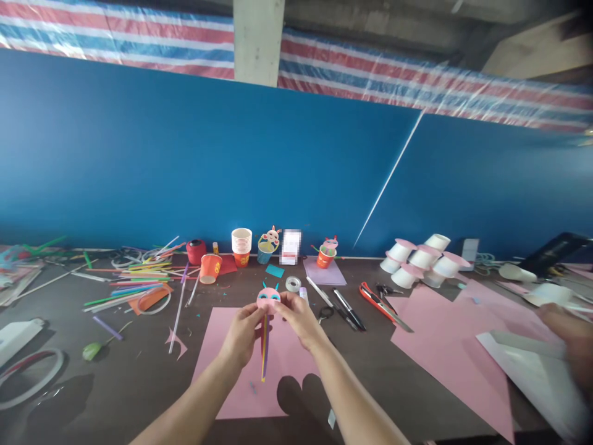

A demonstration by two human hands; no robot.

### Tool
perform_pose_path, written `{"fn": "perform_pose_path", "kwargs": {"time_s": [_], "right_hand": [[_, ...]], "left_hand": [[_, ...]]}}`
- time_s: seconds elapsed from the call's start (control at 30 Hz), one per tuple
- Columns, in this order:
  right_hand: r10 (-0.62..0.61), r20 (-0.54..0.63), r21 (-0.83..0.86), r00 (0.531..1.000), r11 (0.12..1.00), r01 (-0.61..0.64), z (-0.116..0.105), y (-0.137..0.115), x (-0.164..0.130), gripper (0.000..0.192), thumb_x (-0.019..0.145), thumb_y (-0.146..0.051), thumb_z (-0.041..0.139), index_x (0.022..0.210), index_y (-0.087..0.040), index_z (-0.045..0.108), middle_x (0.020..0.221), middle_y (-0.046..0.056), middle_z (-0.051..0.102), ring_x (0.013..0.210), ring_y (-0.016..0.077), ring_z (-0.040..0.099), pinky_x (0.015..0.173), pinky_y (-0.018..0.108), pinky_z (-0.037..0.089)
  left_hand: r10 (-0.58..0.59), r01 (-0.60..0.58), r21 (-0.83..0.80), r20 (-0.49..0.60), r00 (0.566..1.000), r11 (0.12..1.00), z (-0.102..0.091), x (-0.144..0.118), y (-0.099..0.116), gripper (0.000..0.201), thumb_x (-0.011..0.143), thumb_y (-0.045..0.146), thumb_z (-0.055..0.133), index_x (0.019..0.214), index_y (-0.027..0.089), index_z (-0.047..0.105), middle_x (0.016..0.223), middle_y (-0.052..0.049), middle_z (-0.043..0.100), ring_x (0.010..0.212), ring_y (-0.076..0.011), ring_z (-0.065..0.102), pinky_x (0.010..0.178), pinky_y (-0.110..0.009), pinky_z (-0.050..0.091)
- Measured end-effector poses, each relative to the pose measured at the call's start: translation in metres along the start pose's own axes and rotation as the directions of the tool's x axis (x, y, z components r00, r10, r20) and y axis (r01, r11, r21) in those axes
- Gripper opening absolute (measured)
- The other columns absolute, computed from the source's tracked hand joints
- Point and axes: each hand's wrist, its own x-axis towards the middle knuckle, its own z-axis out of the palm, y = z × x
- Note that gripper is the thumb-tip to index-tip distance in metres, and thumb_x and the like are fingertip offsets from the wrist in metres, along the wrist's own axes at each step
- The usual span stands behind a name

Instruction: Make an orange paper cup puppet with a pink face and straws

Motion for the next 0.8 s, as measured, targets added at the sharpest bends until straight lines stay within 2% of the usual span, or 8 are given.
{"fn": "perform_pose_path", "kwargs": {"time_s": [0.17, 0.33, 0.53, 0.8], "right_hand": [[-0.002, -0.125, 0.003, 0.992, 1.000, 0.002, 0.009, 0.014, 0.000, 0.021, 0.069, -0.035, 0.062, 0.064, -0.016, 0.054, 0.054, -0.006, 0.044, 0.051, 0.0089, 0.038, 0.047, 0.021, 0.027], [0.016, -0.200, 0.041, 0.980, 0.999, -0.008, 0.014, 0.021, 0.002, 0.021, 0.070, -0.033, 0.058, 0.058, -0.017, 0.050, 0.050, -0.006, 0.041, 0.048, 0.0087, 0.035, 0.047, 0.022, 0.026], [0.058, -0.187, 0.098, 0.981, 0.994, -0.040, 0.016, 0.023, 0.001, 0.016, 0.068, -0.030, 0.057, 0.059, -0.017, 0.052, 0.051, -0.005, 0.046, 0.048, 0.0091, 0.038, 0.047, 0.022, 0.028], [0.160, -0.118, 0.215, 0.980, 0.968, -0.132, 0.016, 0.017, 0.002, 0.013, 0.065, -0.026, 0.054, 0.059, -0.015, 0.052, 0.048, -0.005, 0.044, 0.044, 0.0069, 0.034, 0.044, 0.021, 0.026]], "left_hand": [[0.057, -0.057, -0.011, -0.006, 0.998, 0.998, 0.001, 0.005, -0.007, 0.025, 0.066, 0.036, 0.068, 0.076, 0.012, 0.067, 0.070, -0.003, 0.057, 0.062, -0.0099, 0.050, 0.061, -0.024, 0.046], [0.110, -0.113, 0.044, 0.076, 0.991, 0.993, 0.002, 0.003, -0.010, 0.023, 0.065, 0.025, 0.069, 0.085, 0.014, 0.066, 0.073, -0.002, 0.058, 0.063, -0.0088, 0.050, 0.065, -0.023, 0.045], [0.124, -0.127, 0.049, 0.076, 0.989, 0.991, -0.001, 0.004, -0.016, 0.023, 0.064, 0.021, 0.069, 0.086, 0.015, 0.065, 0.072, -0.001, 0.059, 0.063, -0.0095, 0.053, 0.065, -0.023, 0.045], [0.180, -0.184, 0.068, 0.062, 0.982, 0.980, 0.002, 0.004, -0.020, 0.026, 0.066, 0.022, 0.068, 0.090, 0.014, 0.064, 0.070, -0.001, 0.061, 0.063, -0.0100, 0.053, 0.060, -0.020, 0.042]]}}
